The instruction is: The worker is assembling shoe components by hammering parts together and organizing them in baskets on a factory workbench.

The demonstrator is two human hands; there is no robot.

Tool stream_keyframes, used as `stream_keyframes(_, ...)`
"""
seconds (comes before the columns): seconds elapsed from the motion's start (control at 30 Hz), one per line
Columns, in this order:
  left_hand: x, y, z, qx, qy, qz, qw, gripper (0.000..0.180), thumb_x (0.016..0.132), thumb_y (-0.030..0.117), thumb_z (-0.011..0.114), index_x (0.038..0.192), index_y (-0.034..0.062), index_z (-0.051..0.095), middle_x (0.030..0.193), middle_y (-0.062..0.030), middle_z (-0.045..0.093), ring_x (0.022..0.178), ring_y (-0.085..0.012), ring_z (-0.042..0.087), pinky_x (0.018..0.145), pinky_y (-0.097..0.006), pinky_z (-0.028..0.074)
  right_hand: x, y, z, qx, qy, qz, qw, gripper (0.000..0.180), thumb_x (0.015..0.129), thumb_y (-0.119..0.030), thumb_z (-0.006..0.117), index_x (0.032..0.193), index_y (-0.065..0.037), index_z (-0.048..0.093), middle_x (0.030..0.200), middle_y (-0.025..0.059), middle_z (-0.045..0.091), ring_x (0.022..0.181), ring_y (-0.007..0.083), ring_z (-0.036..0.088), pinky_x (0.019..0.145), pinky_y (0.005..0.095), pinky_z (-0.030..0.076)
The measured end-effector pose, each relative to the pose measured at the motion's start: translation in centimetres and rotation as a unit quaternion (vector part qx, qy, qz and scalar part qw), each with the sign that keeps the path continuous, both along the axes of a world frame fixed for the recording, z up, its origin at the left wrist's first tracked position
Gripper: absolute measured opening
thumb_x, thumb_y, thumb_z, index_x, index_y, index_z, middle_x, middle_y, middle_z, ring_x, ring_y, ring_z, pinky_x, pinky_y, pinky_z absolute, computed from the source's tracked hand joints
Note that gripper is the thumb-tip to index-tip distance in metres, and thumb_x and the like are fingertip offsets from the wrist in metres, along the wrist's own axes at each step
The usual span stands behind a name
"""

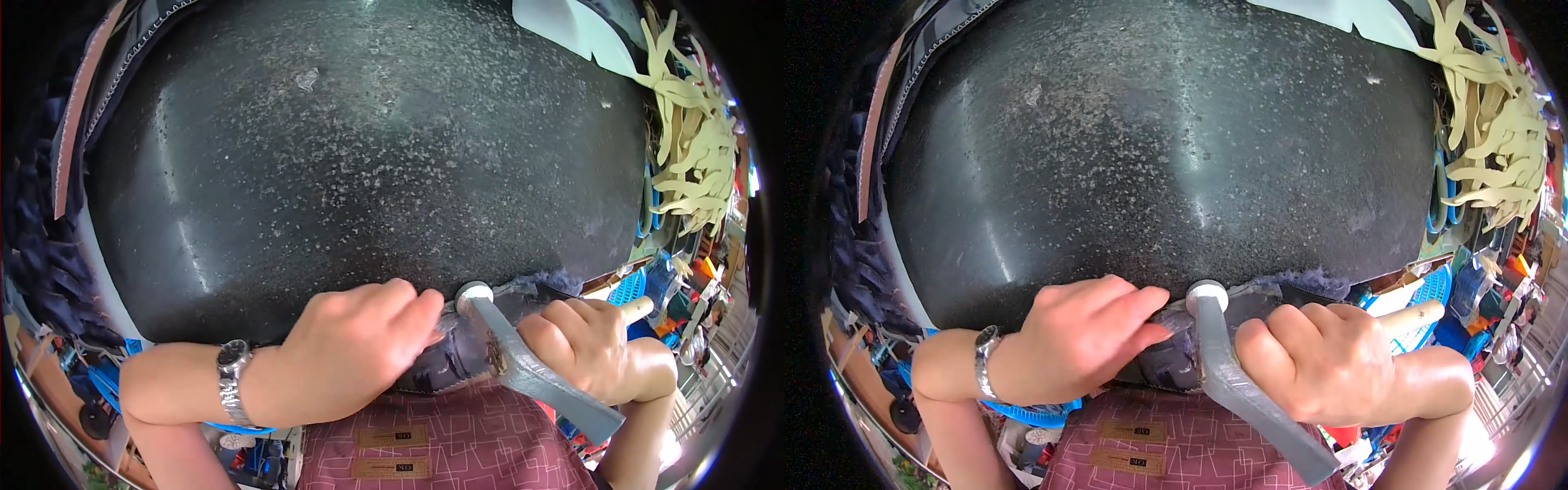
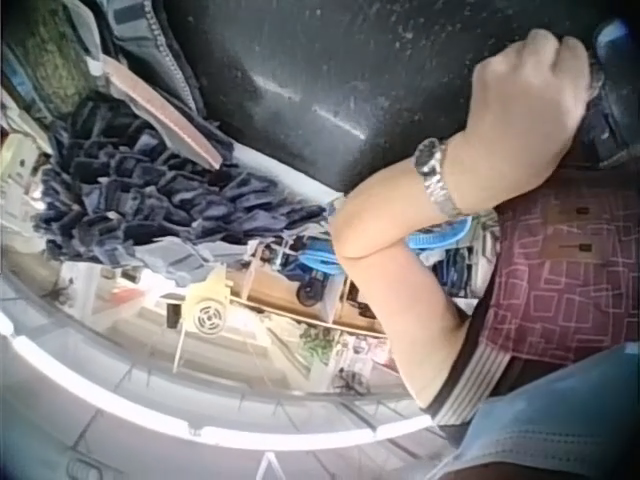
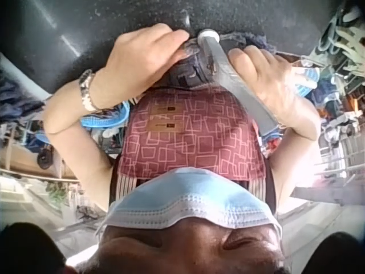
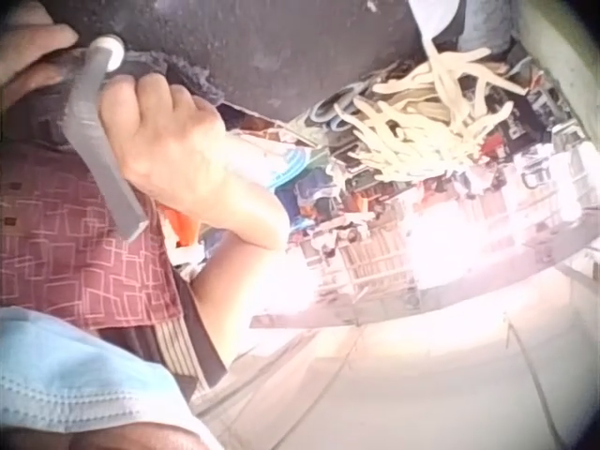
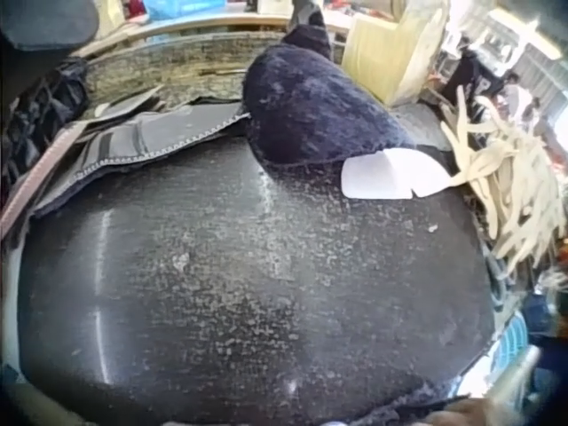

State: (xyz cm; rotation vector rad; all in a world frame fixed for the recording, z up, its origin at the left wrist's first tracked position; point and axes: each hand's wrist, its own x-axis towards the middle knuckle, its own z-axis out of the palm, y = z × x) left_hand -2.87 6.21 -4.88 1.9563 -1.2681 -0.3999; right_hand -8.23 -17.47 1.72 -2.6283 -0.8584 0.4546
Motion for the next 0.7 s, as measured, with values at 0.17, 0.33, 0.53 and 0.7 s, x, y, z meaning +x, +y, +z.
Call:
stream_keyframes(0.17,-1.5,0.6,-0.4,-0.045,-0.174,0.014,0.984,0.019,0.072,0.012,0.065,0.085,-0.0019,0.066,0.076,-0.0050,0.052,0.063,-0.0141,0.051,0.048,-0.024,0.037,0.1,-0.3,0.3,-0.017,-0.009,0.008,1.000,0.027,0.066,-0.017,0.062,0.087,-0.003,0.054,0.062,-0.0009,0.038,0.046,0.0107,0.049,0.037,0.0266,0.039)
stream_keyframes(0.33,-2.8,-0.3,-0.5,0.022,-0.395,0.009,0.918,0.016,0.077,0.008,0.061,0.082,-0.0037,0.069,0.071,-0.0060,0.055,0.057,-0.0137,0.049,0.048,-0.022,0.034,0.1,-0.1,0.1,0.000,0.004,0.028,1.000,0.028,0.068,-0.017,0.063,0.091,-0.004,0.054,0.063,-0.0015,0.040,0.049,0.0100,0.051,0.039,0.0257,0.040)
stream_keyframes(0.53,-1.2,0.2,0.2,-0.010,-0.252,-0.029,0.967,0.020,0.074,0.012,0.063,0.087,-0.0030,0.067,0.072,-0.0056,0.055,0.059,-0.0143,0.051,0.048,-0.023,0.036,0.5,1.1,0.7,-0.023,-0.009,0.025,0.999,0.026,0.068,-0.016,0.063,0.089,-0.004,0.053,0.063,-0.0016,0.038,0.048,0.0100,0.050,0.039,0.0265,0.039)
stream_keyframes(0.7,0.0,2.3,0.7,0.020,-0.057,-0.050,0.997,0.026,0.068,0.016,0.064,0.086,-0.0024,0.065,0.078,-0.0061,0.056,0.065,-0.0170,0.055,0.054,-0.025,0.043,1.2,0.8,0.5,0.027,0.055,0.003,0.998,0.027,0.067,-0.016,0.062,0.089,-0.004,0.053,0.064,-0.0003,0.039,0.049,0.0127,0.050,0.041,0.0287,0.042)
